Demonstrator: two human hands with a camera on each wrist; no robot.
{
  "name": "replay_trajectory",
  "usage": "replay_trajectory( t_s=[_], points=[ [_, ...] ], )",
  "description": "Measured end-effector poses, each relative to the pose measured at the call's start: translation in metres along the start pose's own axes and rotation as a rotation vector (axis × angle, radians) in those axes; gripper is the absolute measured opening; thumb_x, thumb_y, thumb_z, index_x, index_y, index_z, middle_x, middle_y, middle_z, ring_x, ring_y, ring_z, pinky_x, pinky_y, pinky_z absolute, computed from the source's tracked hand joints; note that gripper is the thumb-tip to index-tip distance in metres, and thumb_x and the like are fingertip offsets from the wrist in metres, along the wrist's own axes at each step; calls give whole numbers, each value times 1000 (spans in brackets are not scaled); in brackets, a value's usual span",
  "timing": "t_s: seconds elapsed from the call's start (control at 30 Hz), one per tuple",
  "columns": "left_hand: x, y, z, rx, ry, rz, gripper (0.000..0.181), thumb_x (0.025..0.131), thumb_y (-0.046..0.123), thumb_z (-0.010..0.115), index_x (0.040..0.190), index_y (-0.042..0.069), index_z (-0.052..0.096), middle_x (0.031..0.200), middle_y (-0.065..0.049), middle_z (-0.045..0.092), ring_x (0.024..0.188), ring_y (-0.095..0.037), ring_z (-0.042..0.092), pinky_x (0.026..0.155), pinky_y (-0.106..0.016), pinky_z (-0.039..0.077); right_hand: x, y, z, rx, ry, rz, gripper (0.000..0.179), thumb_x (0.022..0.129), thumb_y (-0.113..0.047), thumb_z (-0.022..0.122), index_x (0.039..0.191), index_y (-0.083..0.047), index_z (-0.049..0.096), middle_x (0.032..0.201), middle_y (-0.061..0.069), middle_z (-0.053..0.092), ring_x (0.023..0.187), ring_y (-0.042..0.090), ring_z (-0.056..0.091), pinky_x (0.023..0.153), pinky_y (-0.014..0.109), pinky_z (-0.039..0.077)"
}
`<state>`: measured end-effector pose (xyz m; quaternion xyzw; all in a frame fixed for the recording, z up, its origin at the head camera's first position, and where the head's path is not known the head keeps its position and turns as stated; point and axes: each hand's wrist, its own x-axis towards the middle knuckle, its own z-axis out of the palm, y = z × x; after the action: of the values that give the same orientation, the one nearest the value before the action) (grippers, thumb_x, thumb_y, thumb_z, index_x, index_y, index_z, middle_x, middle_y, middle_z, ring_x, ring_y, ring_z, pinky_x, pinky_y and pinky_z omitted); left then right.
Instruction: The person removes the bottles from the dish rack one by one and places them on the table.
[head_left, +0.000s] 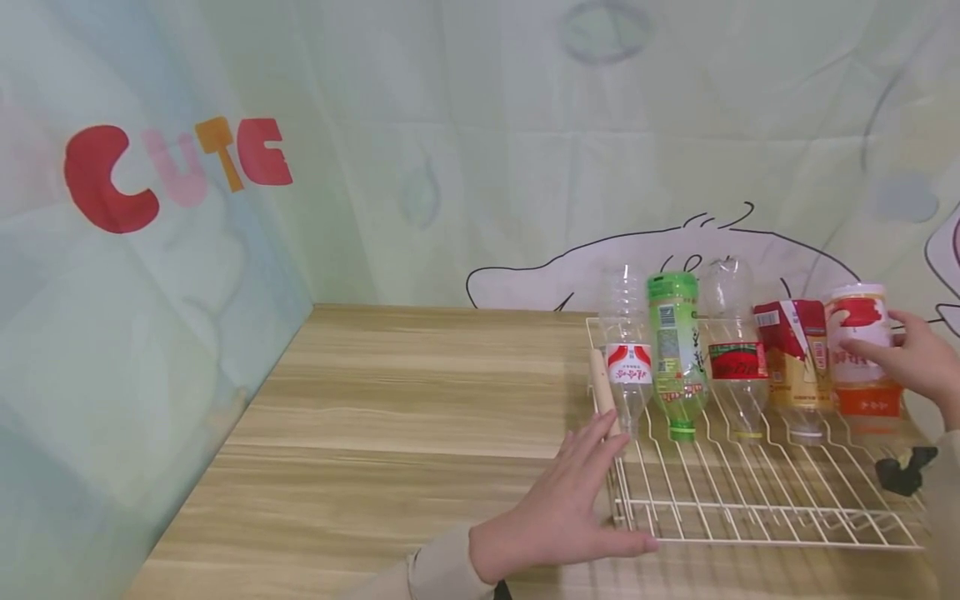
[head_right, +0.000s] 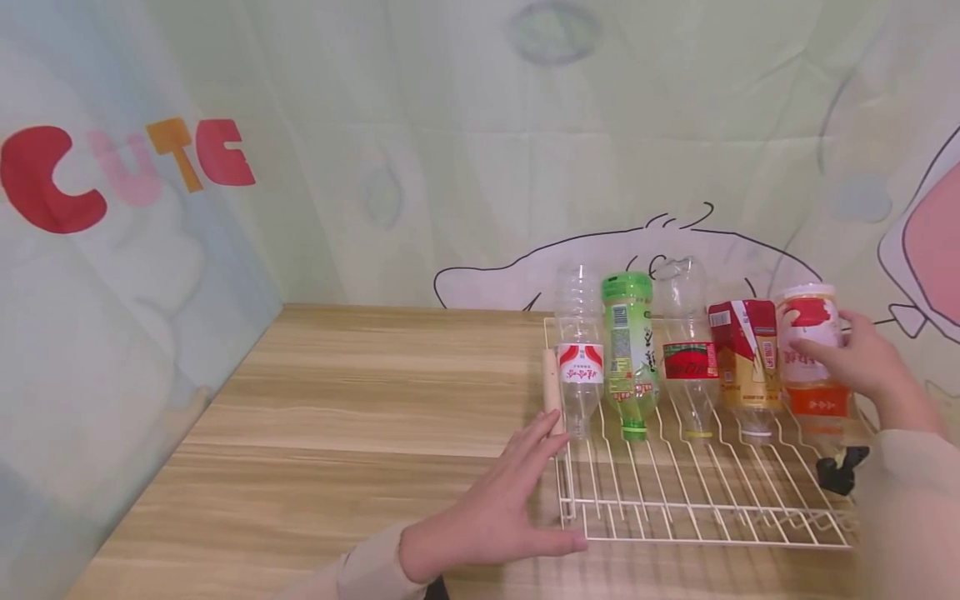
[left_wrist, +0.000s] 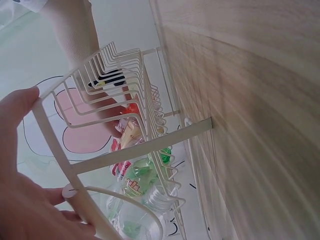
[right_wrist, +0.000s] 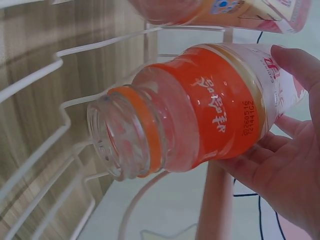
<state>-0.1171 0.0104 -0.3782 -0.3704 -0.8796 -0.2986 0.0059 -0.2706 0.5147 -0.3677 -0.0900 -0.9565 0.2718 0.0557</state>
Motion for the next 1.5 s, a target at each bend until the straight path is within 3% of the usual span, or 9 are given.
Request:
replay_trajectory(
  t_s=[0.1, 0.23, 0.43, 0.47, 0.57, 0.67, 0.87, 1.2, 1.5],
  points=[
    [-1, 0, -1, 8, 4, 2, 98, 79, 64, 65, 152, 16, 22, 162, -4, 3, 148, -22, 9, 114, -53, 20, 1, -5, -4, 13, 12, 48, 110, 86, -64, 53, 147, 10, 0, 127, 44, 30, 95, 55, 44, 46, 33, 48],
    [0, 1, -2, 16, 2, 4, 98, 79, 65, 65, 152, 16, 22, 162, -3, 3, 148, -22, 10, 113, -54, 20, -19, -40, -16, 104, 13, 109, 101, 92, -53, 53, 148, 7, -6, 136, 45, 19, 107, 60, 35, 66, 64, 50],
    [0, 3, -5, 28, -18, -2, 97, 80, 66, 63, 152, 16, 22, 162, -4, 3, 148, -23, 9, 114, -54, 19, -26, -66, -32, 92, 110, 54, 92, 94, -46, 50, 150, 4, -4, 136, 44, 21, 107, 58, 33, 69, 62, 51],
    [0, 3, -5, 31, -22, -2, 97, 80, 66, 63, 153, 16, 22, 162, -4, 3, 148, -23, 9, 114, -54, 19, -23, -66, -33, 53, 144, 53, 91, 94, -48, 49, 151, 1, -2, 133, 42, 26, 103, 51, 39, 66, 56, 53],
    [1, 3, -6, 47, -36, 4, 96, 80, 67, 62, 152, 17, 22, 162, -4, 2, 148, -22, 9, 114, -53, 19, -27, -82, -44, 61, 174, 31, 86, 95, -40, 51, 152, -1, 0, 134, 42, 26, 106, 53, 40, 89, 70, 41],
    [4, 2, -11, 53, -42, 3, 96, 79, 67, 63, 151, 17, 24, 162, -3, 3, 148, -22, 10, 115, -52, 16, -34, -107, -52, 19, 206, -28, 81, 96, -35, 51, 152, 0, 4, 129, 41, 31, 100, 51, 43, 78, 64, 48],
    [9, -1, -35, 48, -1, -10, 100, 78, 66, 64, 154, 18, 19, 162, -1, 0, 148, -22, 6, 116, -49, 12, -51, -164, -67, -14, 151, -172, 81, 95, -29, 55, 151, 4, 6, 127, 42, 32, 97, 54, 39, 56, 49, 50],
    [19, -5, -86, 149, 130, 29, 98, 79, 60, 68, 152, 14, 21, 162, -1, 1, 149, -23, 3, 117, -50, 4, -62, -213, -66, -60, -31, -289, 90, 91, -41, 61, 155, -9, 7, 130, 37, 36, 107, 54, 38, 68, 62, 52],
    [30, -2, -112, 197, 258, 141, 94, 78, 46, 76, 149, 10, 26, 161, -8, 11, 148, -24, 9, 117, -53, 7, -74, -253, -55, -77, -135, -442, 83, 89, -35, 68, 154, -17, 21, 127, 26, 50, 107, 45, 53, 66, 34, 48]
  ],
)
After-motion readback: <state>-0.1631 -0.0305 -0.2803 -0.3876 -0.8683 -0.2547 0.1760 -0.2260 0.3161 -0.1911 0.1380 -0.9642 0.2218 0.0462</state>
